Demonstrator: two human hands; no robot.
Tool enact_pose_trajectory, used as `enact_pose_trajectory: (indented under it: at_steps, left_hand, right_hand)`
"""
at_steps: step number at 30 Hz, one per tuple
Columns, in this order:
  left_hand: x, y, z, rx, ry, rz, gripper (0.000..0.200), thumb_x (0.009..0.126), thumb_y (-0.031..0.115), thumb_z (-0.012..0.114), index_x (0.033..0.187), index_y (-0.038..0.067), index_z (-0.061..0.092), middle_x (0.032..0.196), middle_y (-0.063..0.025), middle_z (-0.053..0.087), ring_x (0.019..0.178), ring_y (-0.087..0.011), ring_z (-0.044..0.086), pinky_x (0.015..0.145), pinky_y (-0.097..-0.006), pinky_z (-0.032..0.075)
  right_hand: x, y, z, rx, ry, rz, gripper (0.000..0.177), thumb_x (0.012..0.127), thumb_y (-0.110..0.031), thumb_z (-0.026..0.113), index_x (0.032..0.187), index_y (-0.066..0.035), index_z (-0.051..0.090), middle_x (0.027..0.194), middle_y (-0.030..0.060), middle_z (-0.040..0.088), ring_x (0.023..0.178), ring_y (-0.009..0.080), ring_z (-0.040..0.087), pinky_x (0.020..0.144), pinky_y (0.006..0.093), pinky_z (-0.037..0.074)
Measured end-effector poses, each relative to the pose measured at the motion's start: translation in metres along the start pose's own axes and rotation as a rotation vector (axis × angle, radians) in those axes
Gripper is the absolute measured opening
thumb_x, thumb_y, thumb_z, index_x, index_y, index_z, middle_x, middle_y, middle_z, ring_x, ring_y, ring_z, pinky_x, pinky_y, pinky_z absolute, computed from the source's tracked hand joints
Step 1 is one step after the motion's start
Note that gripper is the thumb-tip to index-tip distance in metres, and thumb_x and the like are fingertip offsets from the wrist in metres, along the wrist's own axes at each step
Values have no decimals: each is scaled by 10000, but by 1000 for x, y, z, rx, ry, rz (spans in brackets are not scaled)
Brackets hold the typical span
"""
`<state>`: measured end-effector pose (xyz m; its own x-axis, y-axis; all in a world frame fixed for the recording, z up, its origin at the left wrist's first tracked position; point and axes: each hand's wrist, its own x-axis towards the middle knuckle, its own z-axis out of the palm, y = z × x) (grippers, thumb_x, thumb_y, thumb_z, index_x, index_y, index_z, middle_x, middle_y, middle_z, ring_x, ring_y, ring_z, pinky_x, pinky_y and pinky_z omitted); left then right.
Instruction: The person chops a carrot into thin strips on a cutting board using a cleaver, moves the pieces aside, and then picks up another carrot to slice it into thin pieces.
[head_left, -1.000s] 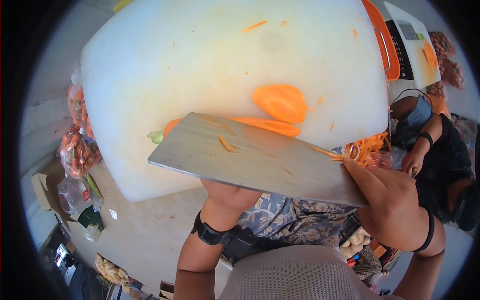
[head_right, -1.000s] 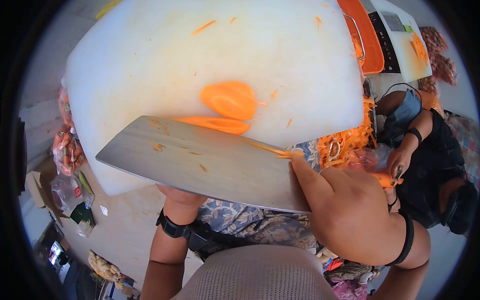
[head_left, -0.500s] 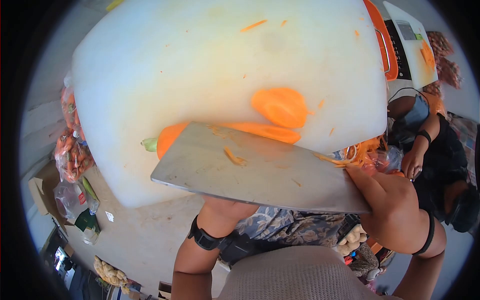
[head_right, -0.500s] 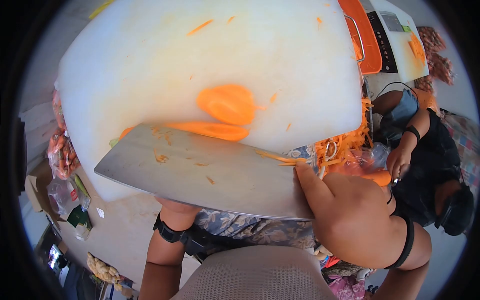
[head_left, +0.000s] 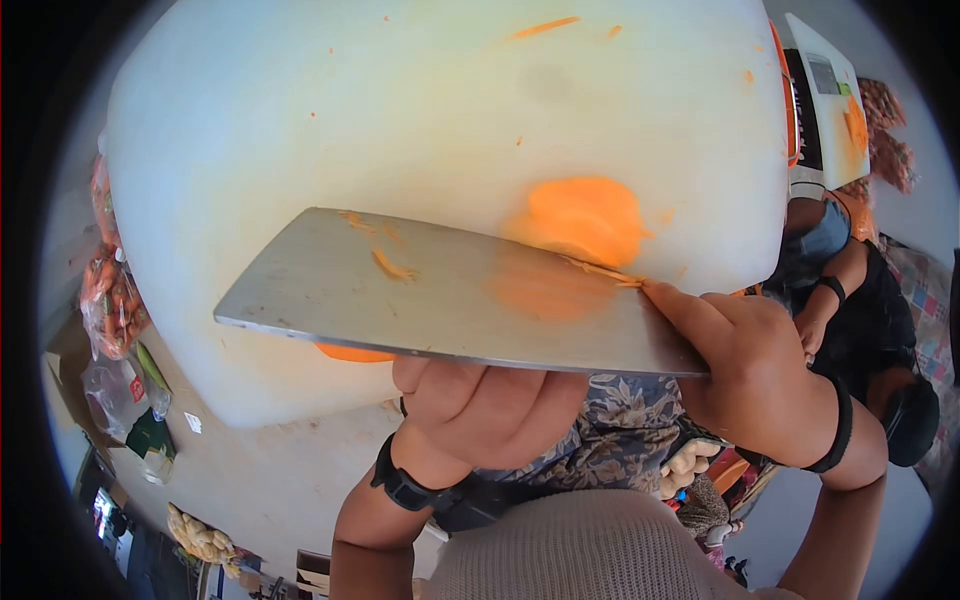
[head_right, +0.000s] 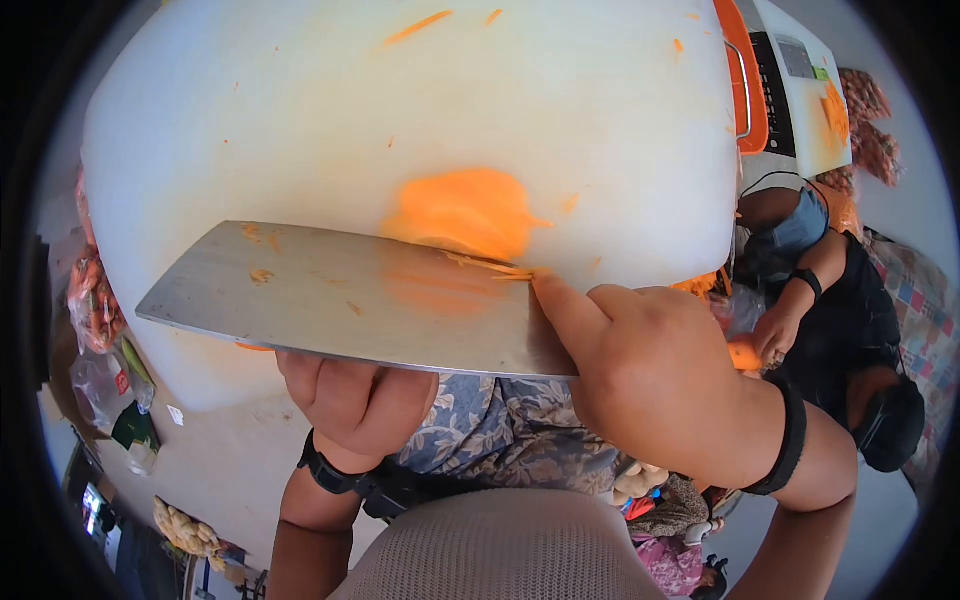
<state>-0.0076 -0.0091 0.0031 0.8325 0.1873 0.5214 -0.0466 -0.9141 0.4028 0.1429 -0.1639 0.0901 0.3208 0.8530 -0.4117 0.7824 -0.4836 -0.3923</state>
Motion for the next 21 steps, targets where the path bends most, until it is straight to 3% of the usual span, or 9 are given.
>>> enact_pose_trajectory:
  at_steps: [8, 10, 12, 16, 20, 21]
  left_hand:
    - [0, -1, 5, -63, 66, -14, 241, 631, 28, 711, 838, 147, 683, 1058, -29, 605, 980, -267, 566, 851, -419, 454]
    - [2, -2, 10, -46, 103, 18, 232, 635, 30, 717, 837, 139, 681, 1048, -32, 610, 970, -264, 565, 840, -410, 452]
    - [6, -4, 13, -13, 202, 23, 175, 645, 95, 672, 811, 140, 705, 943, 15, 649, 915, -189, 566, 764, -311, 461]
    - [5, -9, 9, 12, 245, 78, 166, 631, 82, 689, 796, 99, 697, 932, -11, 647, 923, -201, 567, 738, -325, 457]
    - [2, -9, 2, 81, 199, 46, 201, 611, 76, 705, 810, 106, 714, 948, -22, 646, 918, -219, 570, 737, -340, 454]
    - [1, -9, 4, 58, 196, 18, 213, 612, 72, 711, 821, 108, 721, 955, -26, 649, 921, -225, 572, 755, -340, 459]
  right_hand:
    - [-1, -9, 8, -30, 80, 24, 655, 530, 53, 656, 1180, 26, 581, 699, 130, 593, 629, 323, 604, 556, 393, 463]
    - [-1, -10, 5, -66, 72, 44, 584, 583, 45, 661, 1161, 16, 582, 706, 140, 598, 642, 326, 616, 568, 397, 472]
    - [0, -8, 6, -50, 108, 28, 541, 611, 43, 662, 1145, 15, 584, 713, 145, 603, 650, 328, 620, 573, 400, 475]
    - [-9, -11, 2, -4, 140, -6, 463, 669, 41, 664, 1125, 15, 584, 732, 156, 615, 661, 336, 627, 578, 407, 477]
    - [-24, -17, 0, 33, 232, -32, 494, 643, 46, 664, 1129, 12, 583, 735, 154, 620, 647, 336, 621, 579, 406, 478]
    - [-27, -18, -2, 8, 261, -63, 450, 662, 20, 640, 1108, 9, 584, 691, 120, 586, 595, 300, 604, 544, 383, 474]
